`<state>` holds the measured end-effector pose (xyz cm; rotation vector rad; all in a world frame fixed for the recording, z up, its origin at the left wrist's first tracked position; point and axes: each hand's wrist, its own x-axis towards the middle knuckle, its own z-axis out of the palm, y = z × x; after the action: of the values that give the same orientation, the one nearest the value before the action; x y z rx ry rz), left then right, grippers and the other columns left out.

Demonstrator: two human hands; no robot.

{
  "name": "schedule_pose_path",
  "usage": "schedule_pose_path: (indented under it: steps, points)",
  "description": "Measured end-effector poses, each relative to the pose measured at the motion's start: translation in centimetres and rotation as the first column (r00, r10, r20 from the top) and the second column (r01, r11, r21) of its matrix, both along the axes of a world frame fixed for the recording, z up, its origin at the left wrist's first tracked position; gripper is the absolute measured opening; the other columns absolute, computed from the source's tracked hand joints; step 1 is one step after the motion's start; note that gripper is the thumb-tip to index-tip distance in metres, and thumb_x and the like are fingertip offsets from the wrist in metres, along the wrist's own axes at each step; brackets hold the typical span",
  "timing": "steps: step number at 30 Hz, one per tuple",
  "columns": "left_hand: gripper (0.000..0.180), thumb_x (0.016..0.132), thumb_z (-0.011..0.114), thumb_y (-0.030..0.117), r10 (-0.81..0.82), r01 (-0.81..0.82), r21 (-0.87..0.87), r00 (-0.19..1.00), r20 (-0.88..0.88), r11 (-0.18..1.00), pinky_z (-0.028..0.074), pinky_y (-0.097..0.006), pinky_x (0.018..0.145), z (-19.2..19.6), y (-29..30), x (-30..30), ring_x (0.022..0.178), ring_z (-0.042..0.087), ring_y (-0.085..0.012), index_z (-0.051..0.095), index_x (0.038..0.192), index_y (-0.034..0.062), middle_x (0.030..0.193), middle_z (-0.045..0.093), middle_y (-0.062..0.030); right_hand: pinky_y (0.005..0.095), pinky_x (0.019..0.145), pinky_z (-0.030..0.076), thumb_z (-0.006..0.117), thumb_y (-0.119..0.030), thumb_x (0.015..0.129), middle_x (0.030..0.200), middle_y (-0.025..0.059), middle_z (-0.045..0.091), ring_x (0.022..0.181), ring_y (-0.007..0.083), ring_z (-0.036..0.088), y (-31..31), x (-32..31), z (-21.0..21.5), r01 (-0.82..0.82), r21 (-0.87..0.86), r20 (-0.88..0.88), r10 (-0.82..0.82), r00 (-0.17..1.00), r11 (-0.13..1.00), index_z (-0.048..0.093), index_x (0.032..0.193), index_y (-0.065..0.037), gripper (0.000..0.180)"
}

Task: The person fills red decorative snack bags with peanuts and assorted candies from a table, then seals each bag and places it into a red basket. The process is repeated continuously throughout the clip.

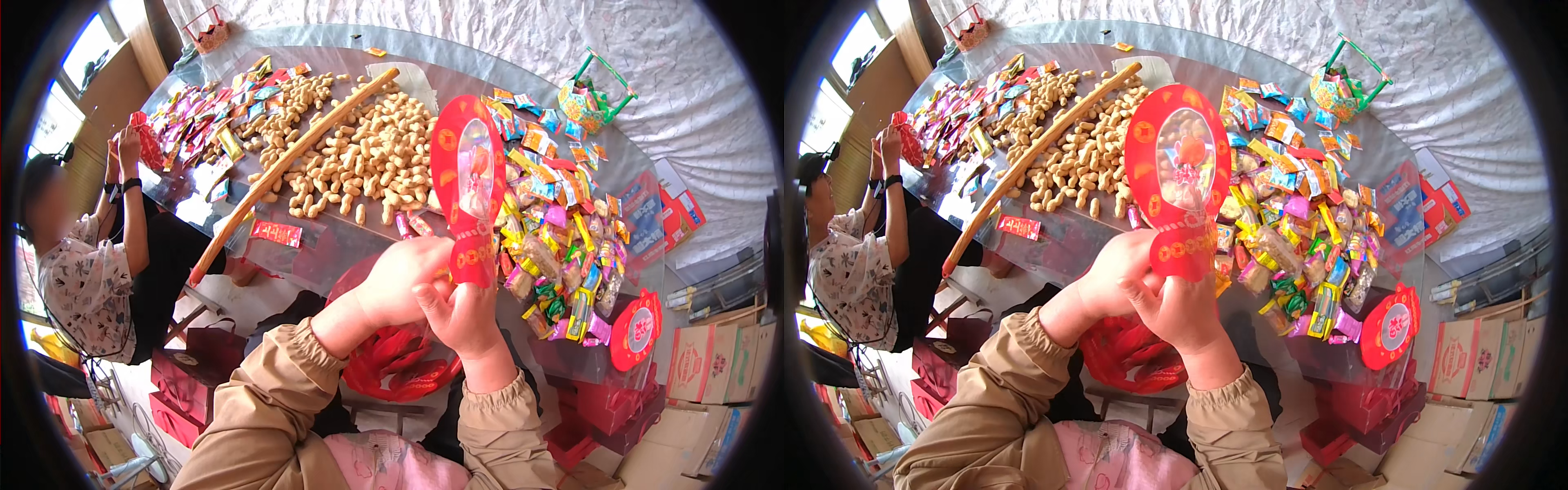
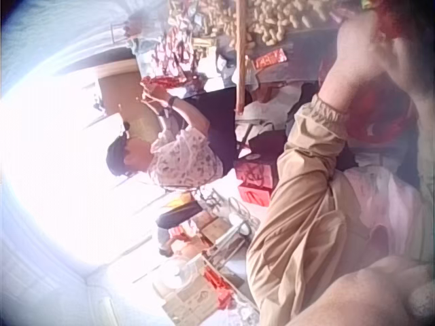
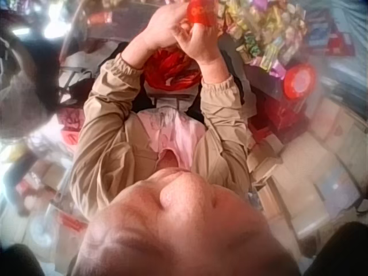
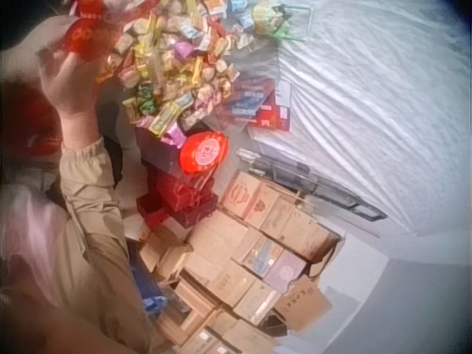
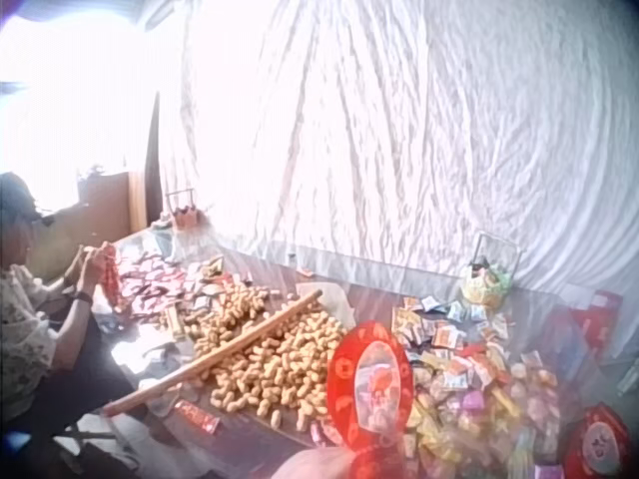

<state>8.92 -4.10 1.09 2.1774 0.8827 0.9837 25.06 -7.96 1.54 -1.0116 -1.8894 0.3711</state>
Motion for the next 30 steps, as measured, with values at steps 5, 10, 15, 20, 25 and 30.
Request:
schedule_pose_path:
  steps: [5, 10, 15, 20, 25, 30]
  points:
    - [0.093, 0.096, 0.063, 0.065, 0.040, 0.317, -0.386, 0.726, 0.686, 0.866, 0.039, -0.042, 0.115, 1.1, 0.0, -0.2, 0.139, 0.048, -0.0249, 0.036, 0.155, -0.0009, 0.149, 0.050, -0.0156, 0.0518, 0.103, 0.046, 0.060, -0.062, 0.098, 0.131, 0.0247, 0.060, 0.120, 0.0464, 0.058, -0.1, -0.4, -0.5, -0.048, 0.017, 0.062, 0.047, 0.997, 0.999, 0.053, 0.137, 0.004, 0.077]
    - [0.120, 0.083, 0.073, 0.073, 0.066, 0.486, -0.521, 0.684, 0.726, 0.702, 0.035, -0.045, 0.120, 1.2, -0.5, -0.1, 0.148, 0.039, -0.0277, 0.020, 0.165, 0.0026, 0.164, 0.032, -0.0185, 0.0513, 0.111, 0.042, 0.057, -0.067, 0.098, 0.147, 0.0276, 0.050, 0.133, 0.0481, 0.052, -1.7, -2.7, -1.6, -0.081, 0.065, 0.090, 0.075, 0.993, 0.995, 0.039, 0.154, 0.004, 0.092]
    - [0.126, 0.075, 0.082, 0.070, 0.032, 0.585, -0.513, 0.640, 0.768, 0.629, 0.038, -0.051, 0.118, 1.7, -0.8, -0.9, 0.147, 0.043, -0.0354, 0.022, 0.164, 0.0040, 0.159, 0.041, -0.0227, 0.0507, 0.107, 0.047, 0.059, -0.067, 0.097, 0.146, 0.0288, 0.051, 0.131, 0.0475, 0.054, -2.0, -3.1, -2.2, -0.175, 0.028, 0.092, 0.172, 0.981, 0.984, 0.038, 0.153, 0.005, 0.093]
    - [0.127, 0.075, 0.086, 0.062, 0.083, 0.559, -0.543, 0.645, 0.760, 0.626, 0.039, -0.051, 0.118, 1.5, -1.0, 0.0, 0.144, 0.046, -0.0355, 0.017, 0.165, 0.0054, 0.152, 0.046, -0.0227, 0.0518, 0.110, 0.044, 0.059, -0.066, 0.097, 0.150, 0.0288, 0.047, 0.135, 0.0475, 0.051, -2.0, -3.5, -2.7, -0.147, 0.042, 0.040, 0.145, 0.989, 0.988, 0.036, 0.154, 0.006, 0.094]
    - [0.123, 0.081, 0.080, 0.060, 0.107, 0.583, -0.508, 0.585, 0.804, 0.634, 0.038, -0.052, 0.118, 1.5, -1.9, 1.3, 0.141, 0.047, -0.0337, 0.011, 0.167, 0.0068, 0.157, 0.040, -0.0195, 0.0522, 0.118, 0.037, 0.059, -0.066, 0.097, 0.158, 0.0301, 0.038, 0.145, 0.0469, 0.041, -1.4, -3.2, -2.2, -0.145, 0.019, 0.017, 0.145, 0.989, 0.989, 0.030, 0.157, 0.006, 0.099]
    - [0.119, 0.081, 0.079, 0.060, 0.089, 0.593, -0.541, 0.620, 0.779, 0.596, 0.040, -0.050, 0.116, 1.1, -1.8, 1.1, 0.139, 0.049, -0.0320, 0.015, 0.166, 0.0066, 0.164, 0.033, -0.0168, 0.0540, 0.120, 0.033, 0.057, -0.069, 0.096, 0.161, 0.0323, 0.033, 0.149, 0.0493, 0.035, -1.0, -3.2, -1.0, -0.105, 0.053, 0.040, 0.103, 0.994, 0.993, 0.034, 0.156, 0.007, 0.099]
